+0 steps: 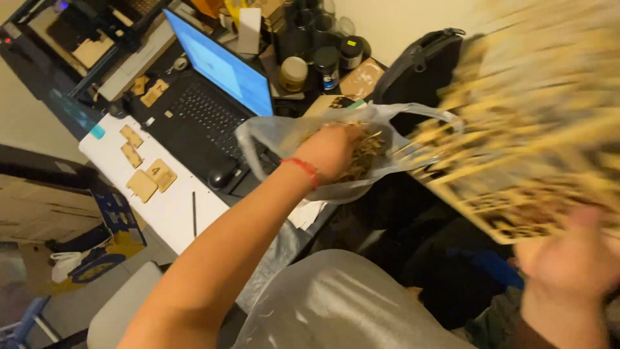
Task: Sorting laser-cut wooden pieces and scraps, then assembling small wooden boxes by interlocking the components.
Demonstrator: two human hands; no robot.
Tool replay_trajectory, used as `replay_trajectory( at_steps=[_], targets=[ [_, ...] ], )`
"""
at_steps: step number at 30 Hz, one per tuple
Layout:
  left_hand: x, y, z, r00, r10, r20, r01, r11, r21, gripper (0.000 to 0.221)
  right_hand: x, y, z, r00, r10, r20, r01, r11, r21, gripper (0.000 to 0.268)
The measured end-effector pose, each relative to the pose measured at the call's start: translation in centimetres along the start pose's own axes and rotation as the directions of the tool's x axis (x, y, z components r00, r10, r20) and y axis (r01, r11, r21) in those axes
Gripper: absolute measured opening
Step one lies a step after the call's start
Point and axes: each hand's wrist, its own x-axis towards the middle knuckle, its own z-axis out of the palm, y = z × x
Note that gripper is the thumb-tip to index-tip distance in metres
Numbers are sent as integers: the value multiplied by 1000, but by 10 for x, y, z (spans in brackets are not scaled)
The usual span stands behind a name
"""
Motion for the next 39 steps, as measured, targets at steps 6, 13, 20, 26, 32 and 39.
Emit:
replay_trajectory(
  at_steps=[6,13,20,26,32,39],
  targets=[
    [-83,55,-82,890,-354,-289,-118,433,-894,60,26,27,10,950,306,-62,-311,945,-101,52],
    [-103,73,-105,681,-353,-641,-443,498,-745,38,37,36,57,906,325,271,-306,946,-110,35],
    [-111,55,-108,742,-555,-377,-256,286,-924,51,43,67,77,781,433,449,-558,807,193,40],
    [-117,15,-120,637,-405,-656,-174,754,-634,47,47,76,87,666,598,446,-736,624,264,56],
    [-114,17,-134,724,-344,-598,140,922,-362,36,60,130,-51,674,726,140,-734,635,240,48],
    [-5,-7,-8,993,63,-98,-59,997,42,47,101,53,-5,890,378,256,-418,899,128,80]
  ],
)
